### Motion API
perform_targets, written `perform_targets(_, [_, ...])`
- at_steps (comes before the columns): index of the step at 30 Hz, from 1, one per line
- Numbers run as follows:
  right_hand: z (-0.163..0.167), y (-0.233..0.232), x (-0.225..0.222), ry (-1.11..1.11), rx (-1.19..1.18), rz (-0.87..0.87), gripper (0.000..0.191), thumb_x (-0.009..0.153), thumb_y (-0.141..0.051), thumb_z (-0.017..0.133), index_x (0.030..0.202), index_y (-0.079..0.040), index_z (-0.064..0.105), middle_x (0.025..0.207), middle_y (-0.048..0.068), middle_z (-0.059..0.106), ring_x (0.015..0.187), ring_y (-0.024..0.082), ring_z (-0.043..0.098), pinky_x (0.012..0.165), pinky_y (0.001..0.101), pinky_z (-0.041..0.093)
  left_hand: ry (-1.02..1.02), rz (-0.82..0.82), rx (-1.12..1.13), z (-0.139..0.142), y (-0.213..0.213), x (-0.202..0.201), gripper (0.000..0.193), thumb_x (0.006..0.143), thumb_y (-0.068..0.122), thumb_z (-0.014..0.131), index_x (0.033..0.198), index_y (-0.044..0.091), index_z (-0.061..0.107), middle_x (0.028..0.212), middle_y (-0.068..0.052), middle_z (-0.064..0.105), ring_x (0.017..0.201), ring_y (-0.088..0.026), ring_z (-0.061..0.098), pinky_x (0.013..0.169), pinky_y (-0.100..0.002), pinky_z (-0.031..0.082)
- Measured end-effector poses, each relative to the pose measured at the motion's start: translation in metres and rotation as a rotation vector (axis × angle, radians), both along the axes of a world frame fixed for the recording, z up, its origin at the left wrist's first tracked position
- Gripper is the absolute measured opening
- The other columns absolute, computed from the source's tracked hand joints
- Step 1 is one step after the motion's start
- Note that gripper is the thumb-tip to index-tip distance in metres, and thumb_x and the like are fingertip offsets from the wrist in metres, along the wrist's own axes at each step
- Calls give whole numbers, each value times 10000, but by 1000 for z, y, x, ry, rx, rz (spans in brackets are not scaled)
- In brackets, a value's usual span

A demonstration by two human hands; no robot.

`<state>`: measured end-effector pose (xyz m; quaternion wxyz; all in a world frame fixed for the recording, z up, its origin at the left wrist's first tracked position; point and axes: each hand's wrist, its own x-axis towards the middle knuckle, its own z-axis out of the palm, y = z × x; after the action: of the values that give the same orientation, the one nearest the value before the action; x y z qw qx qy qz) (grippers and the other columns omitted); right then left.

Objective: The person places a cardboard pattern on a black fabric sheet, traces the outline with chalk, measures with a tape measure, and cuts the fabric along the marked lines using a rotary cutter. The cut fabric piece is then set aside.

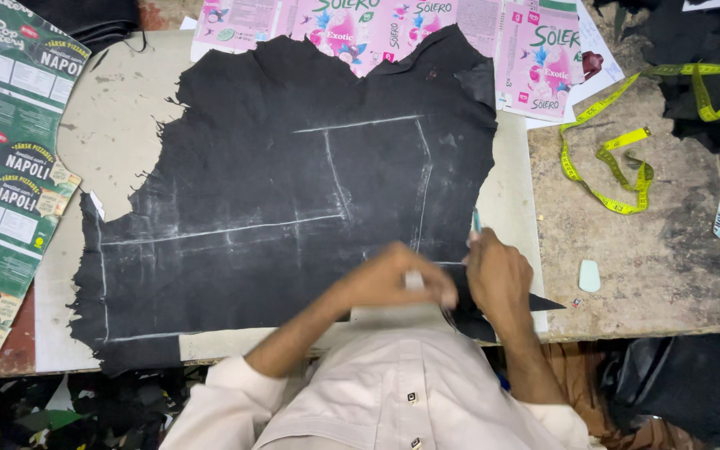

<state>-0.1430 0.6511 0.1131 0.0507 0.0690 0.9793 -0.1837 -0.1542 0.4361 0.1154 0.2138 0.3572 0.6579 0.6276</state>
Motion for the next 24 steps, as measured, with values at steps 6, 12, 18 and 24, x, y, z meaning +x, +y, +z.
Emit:
perform_targets(6, [-52,-37,-69,232,153,55,325,1080,-234,479,923,-6,650,696,237,697,658,429,710,641,535,552,451,358,-232,-33,7,-153,845,732,44,842,1492,207,509,1232,30,761,1174,-212,663,1039,-406,516])
perform_targets(12, [-86,-39,-95,283,173,49,269,1068,-204,497,949,9,610,644,189,692,587,363,717,527,469,555,592,-1,-387,-65,42,-217,1229,607,102,915,1608,269,222,1254,91,751,1177,-193,613,1104,-401,389])
perform_targets(18, [-98,-39,-108,254,239,70,251,1066,-188,517,907,-13,600,629,163,693,572,332,718,491,428,551,636,-27,-411,-93,44,-239,1217,596,149,918,1599,281,242,1225,116,756,1151,-169,600,1104,-375,363])
perform_targets(24, [-113,-35,-118,327,405,141,131,947,-118,595,946,6,639,644,127,696,565,267,723,491,365,560,643,-21,-429,-94,47,-244,1221,565,147,899,1582,319,246,1221,128,751,1109,-155,599,1109,-347,371])
